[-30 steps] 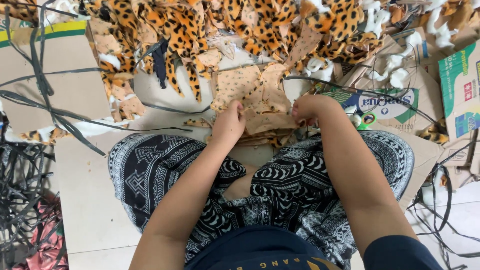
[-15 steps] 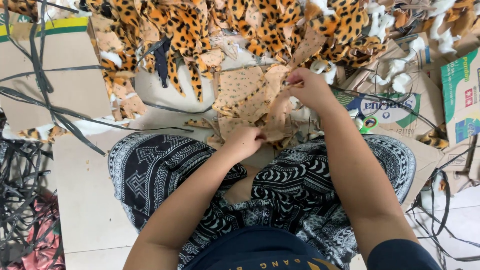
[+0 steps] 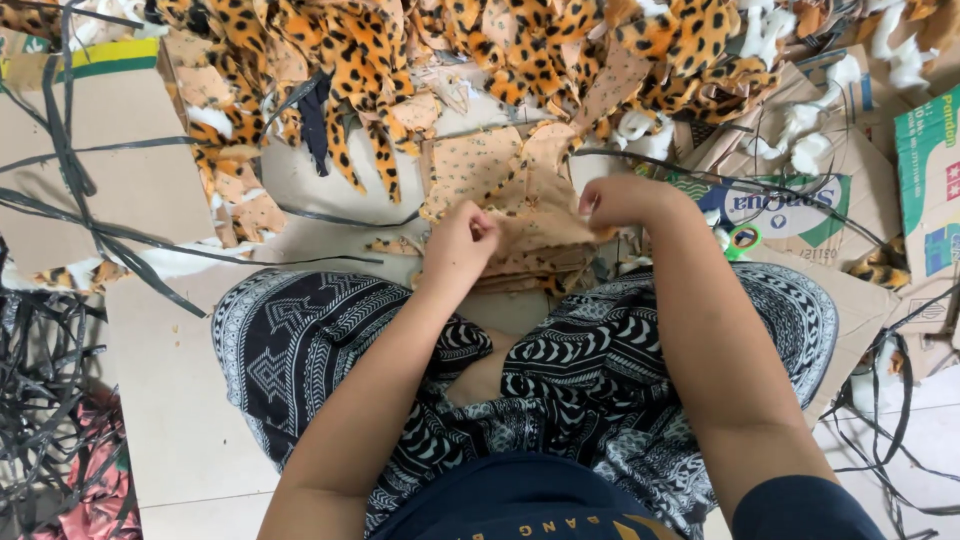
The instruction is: Sorting leopard-print fabric scraps and stuffing them with white cotton material
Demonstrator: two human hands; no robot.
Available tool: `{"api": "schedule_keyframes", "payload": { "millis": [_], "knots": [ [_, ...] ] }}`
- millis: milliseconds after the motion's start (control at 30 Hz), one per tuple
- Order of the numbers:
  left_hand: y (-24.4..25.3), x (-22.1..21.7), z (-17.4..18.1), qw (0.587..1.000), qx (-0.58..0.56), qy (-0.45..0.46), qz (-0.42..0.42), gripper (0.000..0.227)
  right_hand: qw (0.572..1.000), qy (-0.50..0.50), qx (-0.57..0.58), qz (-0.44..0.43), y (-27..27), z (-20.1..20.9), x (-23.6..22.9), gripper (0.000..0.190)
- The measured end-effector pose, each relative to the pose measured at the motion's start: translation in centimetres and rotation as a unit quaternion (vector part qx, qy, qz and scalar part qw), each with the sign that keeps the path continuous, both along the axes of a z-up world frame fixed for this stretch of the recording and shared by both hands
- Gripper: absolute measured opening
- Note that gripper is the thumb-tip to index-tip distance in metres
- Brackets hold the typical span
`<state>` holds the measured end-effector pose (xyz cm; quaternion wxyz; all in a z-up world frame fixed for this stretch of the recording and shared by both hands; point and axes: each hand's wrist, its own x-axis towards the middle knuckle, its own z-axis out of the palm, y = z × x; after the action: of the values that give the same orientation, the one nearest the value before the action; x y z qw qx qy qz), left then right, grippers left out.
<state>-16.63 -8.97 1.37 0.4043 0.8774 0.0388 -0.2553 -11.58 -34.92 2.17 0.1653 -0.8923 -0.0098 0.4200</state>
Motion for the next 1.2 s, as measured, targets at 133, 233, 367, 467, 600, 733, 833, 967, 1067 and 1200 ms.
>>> {"api": "schedule_keyframes", "payload": {
  "millis": [133, 233, 367, 467, 600, 733, 833, 967, 1067, 1200],
  "knots": [
    [0.6, 0.2, -0.9, 0.999, -0.013, -0.004, 0.04, 0.018, 0.997, 0.07, 0.033, -0.018, -0.2, -3.5, 0.8, 0.044],
    [1.3, 0.2, -1.5, 0.999, 0.008, -0.015, 0.037, 0.016, 0.993, 0.092, 0.053, -0.048, 0.2, -4.7, 0.8, 0.041],
    [1.8, 0.1, -3.4, 1.0, 0.017, -0.017, 0.019, 0.019, 0.996, 0.09, 0.01, 0.002, -0.2, -6.6, 0.8, 0.044],
    [1.5, -0.1, -2.7, 0.999, -0.026, -0.034, 0.012, 0.022, 0.995, 0.098, -0.013, 0.011, -0.1, -5.6, 0.4, 0.05],
    [0.1, -0.1, 3.9, 0.974, -0.192, -0.117, -0.018, 0.029, 0.994, 0.07, 0.032, 0.075, 1.7, 1.7, -0.5, 0.069],
    [-1.6, 0.7, 7.9, 0.94, -0.265, -0.186, -0.106, 0.037, 0.97, -0.016, 0.238, 0.051, 4.8, 13.2, -1.8, 0.083],
    [-1.7, 3.0, 6.2, 0.865, -0.371, -0.333, -0.054, 0.038, 0.897, -0.076, 0.436, 0.004, 5.0, 11.9, -1.8, 0.069],
    [0.2, 2.4, 3.1, 0.886, -0.445, -0.125, -0.02, 0.072, 0.848, -0.155, 0.468, -0.192, 5.7, 6.0, -1.4, 0.047],
    [1.1, 1.7, 0.3, 0.909, -0.414, 0.002, -0.038, 0.069, 0.82, -0.098, 0.471, -0.308, 5.4, 5.0, -1.2, 0.042],
    [3.2, 2.4, -4.1, 0.938, -0.335, 0.062, -0.068, 0.034, 0.899, -0.139, 0.333, -0.247, 1.4, 1.2, 0.0, 0.028]
  ]
}}
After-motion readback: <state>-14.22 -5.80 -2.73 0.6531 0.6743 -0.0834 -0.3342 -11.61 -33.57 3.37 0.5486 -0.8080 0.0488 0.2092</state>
